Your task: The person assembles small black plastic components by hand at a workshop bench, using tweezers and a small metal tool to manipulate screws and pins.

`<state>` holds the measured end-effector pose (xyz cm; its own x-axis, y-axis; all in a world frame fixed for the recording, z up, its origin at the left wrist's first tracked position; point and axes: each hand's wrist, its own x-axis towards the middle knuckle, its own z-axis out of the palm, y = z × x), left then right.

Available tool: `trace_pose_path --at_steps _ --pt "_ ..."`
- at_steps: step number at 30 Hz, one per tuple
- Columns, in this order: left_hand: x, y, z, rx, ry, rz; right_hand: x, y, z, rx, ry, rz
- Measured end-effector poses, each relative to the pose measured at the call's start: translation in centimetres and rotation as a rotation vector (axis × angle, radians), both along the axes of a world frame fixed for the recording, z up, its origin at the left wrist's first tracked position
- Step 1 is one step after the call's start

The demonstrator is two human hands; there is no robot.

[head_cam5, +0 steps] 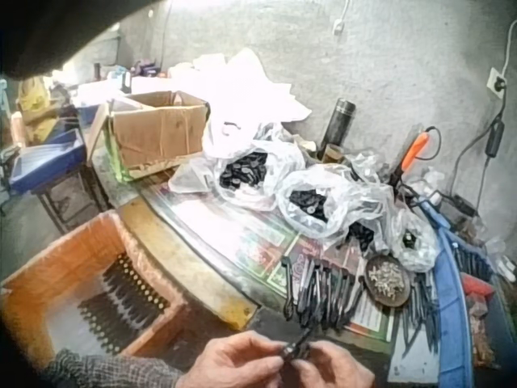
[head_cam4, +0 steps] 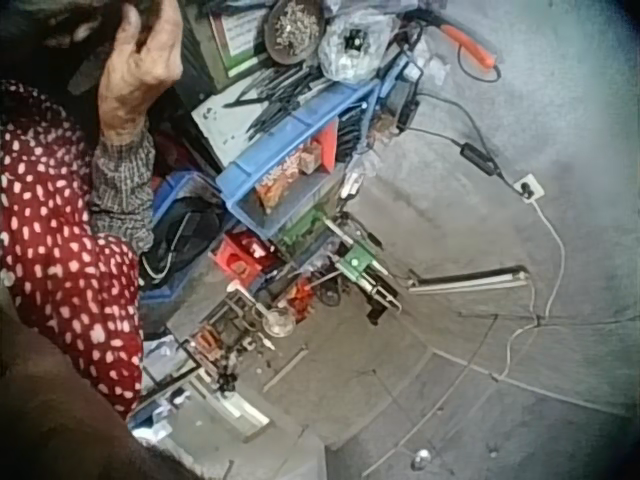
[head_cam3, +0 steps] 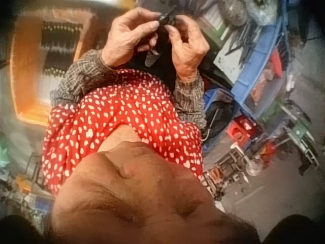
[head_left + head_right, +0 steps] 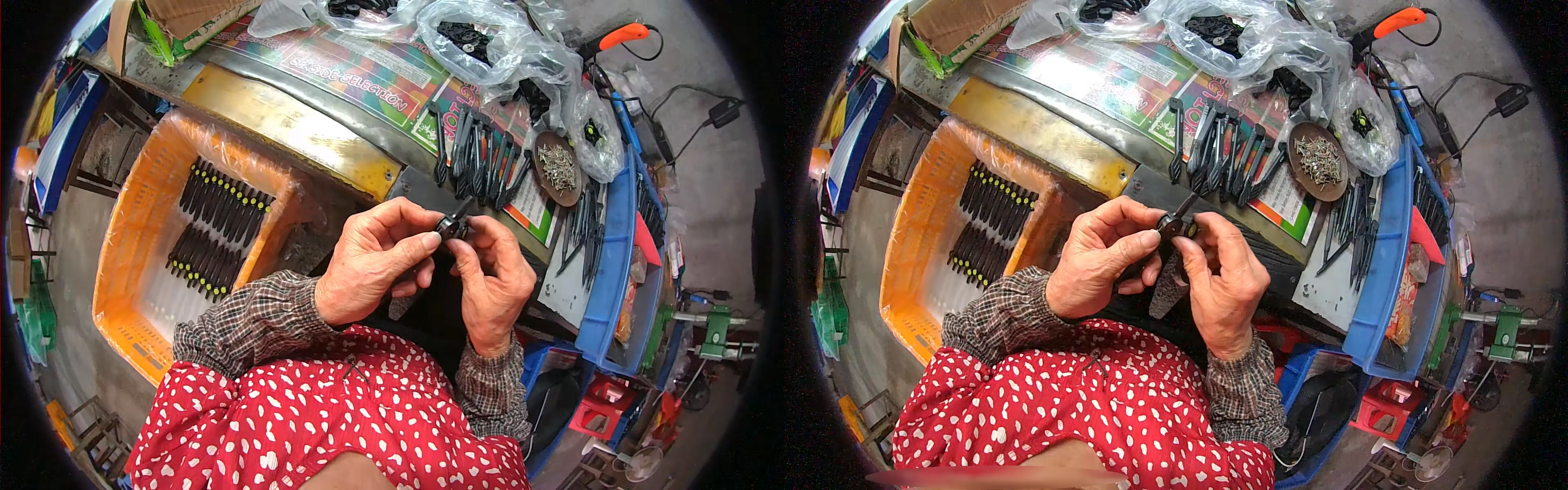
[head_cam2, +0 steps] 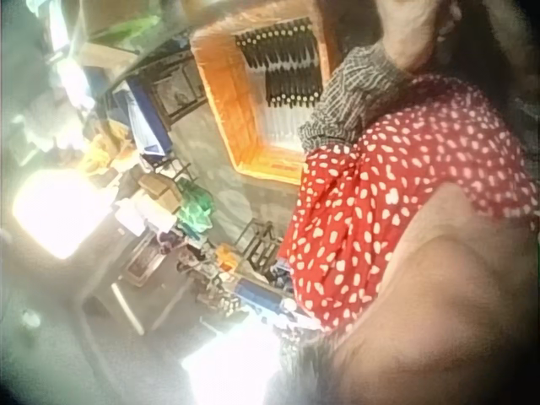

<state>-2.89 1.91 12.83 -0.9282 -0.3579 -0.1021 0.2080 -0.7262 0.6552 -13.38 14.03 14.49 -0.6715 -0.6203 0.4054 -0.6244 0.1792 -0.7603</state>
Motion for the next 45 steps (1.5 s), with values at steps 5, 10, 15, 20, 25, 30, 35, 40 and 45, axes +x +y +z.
trace_pose_path --at_steps 5,10,15,20,25,30,35,40,45 --pt "-0.1 0.1 0.0 -0.023 -0.018 -0.016 -0.8 0.4 1.0 0.054 -0.365 0.113" --pt "-0.2 0.0 -0.1 -0.032 -0.006 -0.023 -0.7 0.4 1.2 0.017 -0.393 0.129" --pt "-0.2 0.0 -0.1 -0.045 -0.018 -0.014 -0.8 0.6 1.6 -0.028 -0.559 0.185" --pt "-0.2 -0.1 0.1 -0.030 -0.018 -0.009 -1.2 1.0 1.8 -0.013 -0.678 0.254" --pt "0.1 -0.2 0.2 0.018 -0.020 -0.050 -0.5 0.8 1.5 -0.047 -0.562 0.169" --pt "0.3 -0.2 0.3 0.006 -0.043 -0.042 0.1 0.7 0.7 -0.096 -0.510 0.135" --pt "0.3 0.2 0.2 -0.045 -0.053 -0.017 0.5 0.7 0.3 -0.174 -0.503 0.124" --pt "0.3 0.1 0.1 -0.070 -0.075 -0.022 1.0 0.2 0.1 -0.229 -0.541 0.080" --pt "0.3 0.2 0.2 -0.067 -0.065 -0.002 1.1 0.2 -0.2 -0.222 -0.514 0.066"
